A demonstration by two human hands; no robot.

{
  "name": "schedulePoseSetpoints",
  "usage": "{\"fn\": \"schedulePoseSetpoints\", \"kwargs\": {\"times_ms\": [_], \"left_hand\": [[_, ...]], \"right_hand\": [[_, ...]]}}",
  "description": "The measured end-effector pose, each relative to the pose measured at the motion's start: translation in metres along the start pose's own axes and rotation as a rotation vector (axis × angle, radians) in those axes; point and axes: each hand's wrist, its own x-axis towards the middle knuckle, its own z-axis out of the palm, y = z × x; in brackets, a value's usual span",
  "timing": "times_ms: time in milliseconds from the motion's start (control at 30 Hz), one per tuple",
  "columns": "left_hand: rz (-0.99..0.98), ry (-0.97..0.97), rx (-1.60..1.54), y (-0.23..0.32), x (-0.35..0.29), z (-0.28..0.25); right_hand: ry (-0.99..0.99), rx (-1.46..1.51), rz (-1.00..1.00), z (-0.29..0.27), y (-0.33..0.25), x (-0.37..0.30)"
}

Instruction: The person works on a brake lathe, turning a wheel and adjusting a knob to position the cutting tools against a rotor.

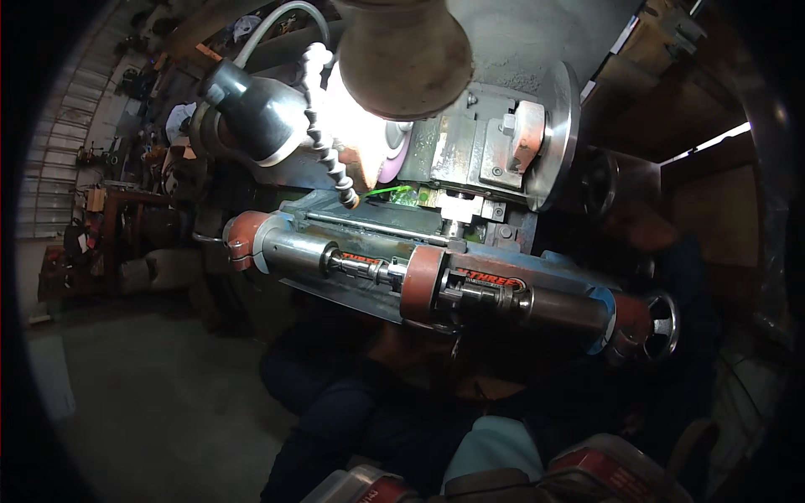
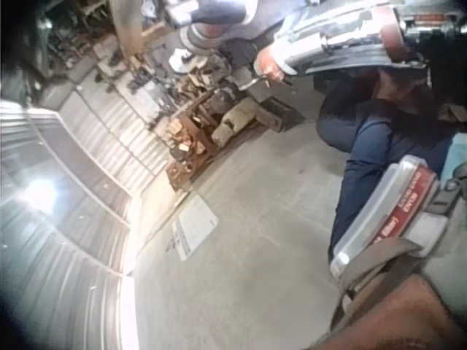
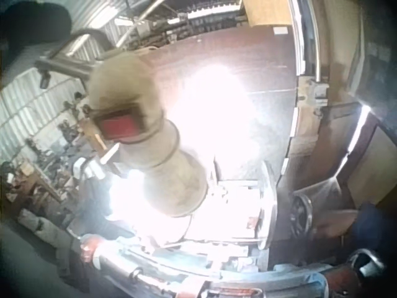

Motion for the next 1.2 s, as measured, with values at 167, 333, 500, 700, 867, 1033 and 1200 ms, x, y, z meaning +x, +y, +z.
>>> {"fn": "schedulePoseSetpoints", "kwargs": {"times_ms": [167,333,500,700,867,1033,1200], "left_hand": [[-0.054,-0.229,0.136,-0.017,0.023,-0.014],[-0.271,-0.284,-0.324,-0.029,0.01,-0.016],[-0.362,-0.394,0.585,-0.04,0.023,-0.021],[-0.362,-0.235,0.342,-0.051,0.025,-0.012],[0.037,0.055,0.277,-0.052,0.039,-0.052],[0.823,0.283,0.227,-0.029,0.041,-0.079],[0.889,0.787,1.401,-0.031,-0.003,-0.019]], "right_hand": [[0.42,-0.165,0.103,-0.021,-0.01,0.022],[-0.065,0.291,0.195,-0.003,-0.027,-0.006],[0.666,-0.314,-0.128,-0.004,0.048,0.036],[0.27,-0.2,0.085,0.028,0.044,0.012],[0.548,-0.093,0.141,-0.036,-0.034,0.014],[-0.37,0.358,0.482,-0.007,0.03,0.014],[0.44,-0.257,-0.015,0.012,0.036,0.042]]}}
